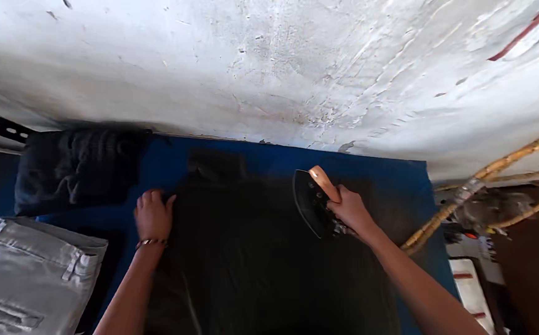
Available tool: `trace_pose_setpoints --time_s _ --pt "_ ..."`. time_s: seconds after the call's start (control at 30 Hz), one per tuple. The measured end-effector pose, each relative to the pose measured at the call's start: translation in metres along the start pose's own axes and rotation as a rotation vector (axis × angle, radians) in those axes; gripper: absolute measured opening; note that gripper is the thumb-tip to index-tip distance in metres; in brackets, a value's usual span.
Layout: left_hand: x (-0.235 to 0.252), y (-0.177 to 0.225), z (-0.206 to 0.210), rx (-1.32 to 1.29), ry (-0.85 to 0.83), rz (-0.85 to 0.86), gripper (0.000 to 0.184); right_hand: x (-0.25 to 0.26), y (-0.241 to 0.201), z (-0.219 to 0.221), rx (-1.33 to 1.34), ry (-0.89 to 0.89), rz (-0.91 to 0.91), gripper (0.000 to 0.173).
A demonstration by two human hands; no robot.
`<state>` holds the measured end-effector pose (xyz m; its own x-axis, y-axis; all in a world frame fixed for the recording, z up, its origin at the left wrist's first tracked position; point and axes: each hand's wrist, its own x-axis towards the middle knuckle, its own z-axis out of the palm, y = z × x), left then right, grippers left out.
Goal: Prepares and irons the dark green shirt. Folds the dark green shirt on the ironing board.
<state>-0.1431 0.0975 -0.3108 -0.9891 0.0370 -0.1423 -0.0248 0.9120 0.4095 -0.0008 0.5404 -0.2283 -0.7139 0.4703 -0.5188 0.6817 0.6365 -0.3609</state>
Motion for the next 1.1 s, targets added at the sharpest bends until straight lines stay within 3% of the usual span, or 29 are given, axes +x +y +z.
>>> trace_pose_setpoints --time_s 0.2,0.3,0.4,0.57,0.67,0.73,0.87,1.0,1.1 --pt "-0.171 -0.061 -0.029 -0.034 -0.025 -0.556 0.055 -0.002 0.138 -0.049 0.282 0.271 0.321 0.039" --pt "-0.224 -0.08 -0.025 -0.089 -0.07 -0.669 0.055 -0.015 0.154 -0.057 0.258 0.287 0.309 0.038" --pt "-0.222 -0.083 -0.024 -0.158 -0.078 -0.612 0.05 -0.036 0.115 -0.048 0.154 0.118 0.19 0.043" --pt "-0.193 -0.076 -0.036 -0.253 -0.221 -0.537 0.039 -0.049 -0.029 0.015 -0.101 -0.191 -0.199 0.043" --pt "-0.197 -0.082 -0.038 -0.248 -0.104 -0.556 0.033 -0.038 -0.108 0.06 -0.164 -0.211 -0.362 0.043" --pt "-0.212 -0.088 -0.034 -0.273 -0.027 -0.579 0.041 -0.037 -0.14 0.077 -0.144 -0.188 -0.432 0.041" --pt "-0.255 -0.092 -0.035 -0.297 -0.058 -0.629 0.057 -0.058 -0.163 0.097 -0.191 -0.166 -0.473 0.04" --pt "-0.317 -0.103 -0.027 -0.377 -0.278 -0.659 0.055 -0.103 -0.152 0.135 -0.238 -0.242 -0.393 0.047" --pt "-0.339 -0.113 -0.019 -0.442 -0.382 -0.637 0.049 -0.137 -0.165 0.149 -0.255 -0.29 -0.38 0.058"
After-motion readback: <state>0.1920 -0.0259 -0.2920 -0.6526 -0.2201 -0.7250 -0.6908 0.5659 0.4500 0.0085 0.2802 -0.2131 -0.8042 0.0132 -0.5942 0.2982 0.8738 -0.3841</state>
